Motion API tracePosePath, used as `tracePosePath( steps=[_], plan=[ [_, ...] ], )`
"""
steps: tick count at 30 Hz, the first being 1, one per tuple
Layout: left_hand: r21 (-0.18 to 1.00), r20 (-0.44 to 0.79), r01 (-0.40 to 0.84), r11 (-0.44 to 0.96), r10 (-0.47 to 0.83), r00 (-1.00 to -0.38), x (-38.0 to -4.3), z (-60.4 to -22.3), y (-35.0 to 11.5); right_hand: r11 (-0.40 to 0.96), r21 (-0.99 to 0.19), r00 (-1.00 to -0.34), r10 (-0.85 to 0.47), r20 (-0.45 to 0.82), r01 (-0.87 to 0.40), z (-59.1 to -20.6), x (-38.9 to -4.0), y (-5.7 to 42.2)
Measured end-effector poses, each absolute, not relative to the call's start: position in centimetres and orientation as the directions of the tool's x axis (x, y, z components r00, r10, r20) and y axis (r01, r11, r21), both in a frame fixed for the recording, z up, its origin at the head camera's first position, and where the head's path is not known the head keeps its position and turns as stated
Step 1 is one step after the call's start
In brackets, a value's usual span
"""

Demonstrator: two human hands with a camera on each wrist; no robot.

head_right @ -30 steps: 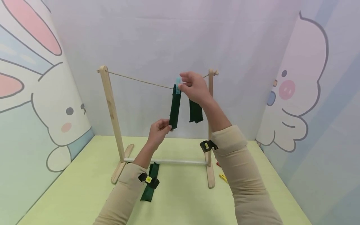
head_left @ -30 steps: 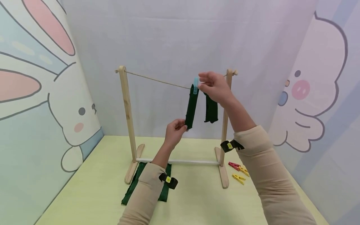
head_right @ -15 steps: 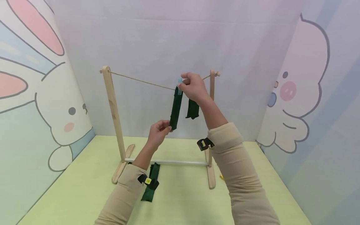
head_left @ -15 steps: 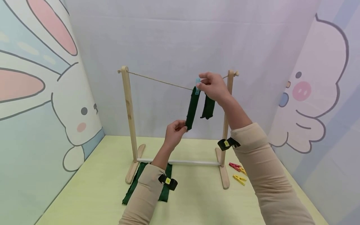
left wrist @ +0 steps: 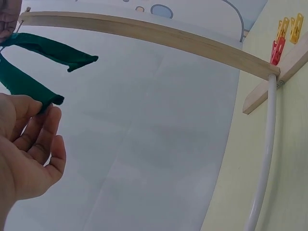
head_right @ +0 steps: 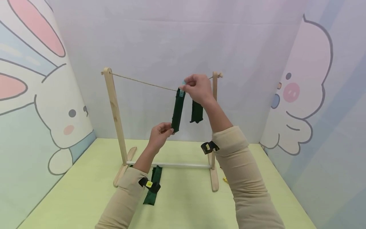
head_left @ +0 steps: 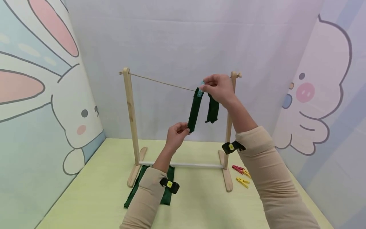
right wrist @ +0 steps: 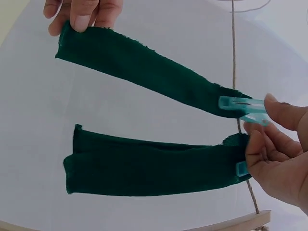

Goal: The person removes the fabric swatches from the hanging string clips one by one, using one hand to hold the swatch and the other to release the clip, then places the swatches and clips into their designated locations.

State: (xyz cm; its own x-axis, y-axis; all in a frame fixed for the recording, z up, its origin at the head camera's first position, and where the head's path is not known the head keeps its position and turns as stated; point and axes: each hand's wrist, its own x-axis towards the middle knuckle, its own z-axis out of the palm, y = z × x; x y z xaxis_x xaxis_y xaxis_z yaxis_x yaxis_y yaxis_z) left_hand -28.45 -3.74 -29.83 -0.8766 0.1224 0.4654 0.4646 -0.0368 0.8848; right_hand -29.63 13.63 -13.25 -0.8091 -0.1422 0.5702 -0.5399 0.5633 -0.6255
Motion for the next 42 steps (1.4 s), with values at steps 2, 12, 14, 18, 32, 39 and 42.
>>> tracePosePath(
  steps=[2, 12, 14, 18, 32, 39, 42],
  plan=[
    [0.887, 0.461, 0.461, -0.03, 0.117, -0.88, -28.3, -29.8, -3.9, 0.573, -0.588, -0.77, -0.128, 0.625, -0.572, -13.4, -29.5, 13.7],
    [0.889, 0.456, 0.456, -0.03, 0.13, -0.88, -27.9, -29.4, -3.8, 0.484, -0.59, -0.69, -0.042, 0.722, -0.646, -13.1, -29.0, 14.2],
    [0.889, 0.456, 0.456, -0.035, 0.134, -0.88, -27.8, -29.4, -3.7, 0.451, -0.605, -0.681, -0.008, 0.732, -0.656, -12.9, -29.1, 14.3],
    [0.887, 0.46, 0.459, -0.044, 0.149, -0.875, -27.5, -29.4, -3.6, 0.355, -0.645, -0.67, 0.068, 0.74, -0.676, -12.7, -29.1, 14.5],
    [0.927, 0.373, 0.371, -0.051, 0.227, -0.9, -25.8, -30.5, -3.9, 0.013, -0.757, -0.747, 0.151, 0.647, -0.653, -13.8, -28.4, 15.9],
    [0.94, 0.342, 0.338, -0.057, 0.201, -0.918, -26.5, -32.9, -4.1, -0.001, -0.764, -0.754, 0.166, 0.636, -0.645, -15.6, -27.6, 17.7],
    [0.941, 0.338, 0.337, -0.038, 0.185, -0.923, -26.7, -34.2, -4.3, -0.017, -0.766, -0.756, 0.174, 0.631, -0.643, -16.4, -27.2, 18.5]
  ],
)
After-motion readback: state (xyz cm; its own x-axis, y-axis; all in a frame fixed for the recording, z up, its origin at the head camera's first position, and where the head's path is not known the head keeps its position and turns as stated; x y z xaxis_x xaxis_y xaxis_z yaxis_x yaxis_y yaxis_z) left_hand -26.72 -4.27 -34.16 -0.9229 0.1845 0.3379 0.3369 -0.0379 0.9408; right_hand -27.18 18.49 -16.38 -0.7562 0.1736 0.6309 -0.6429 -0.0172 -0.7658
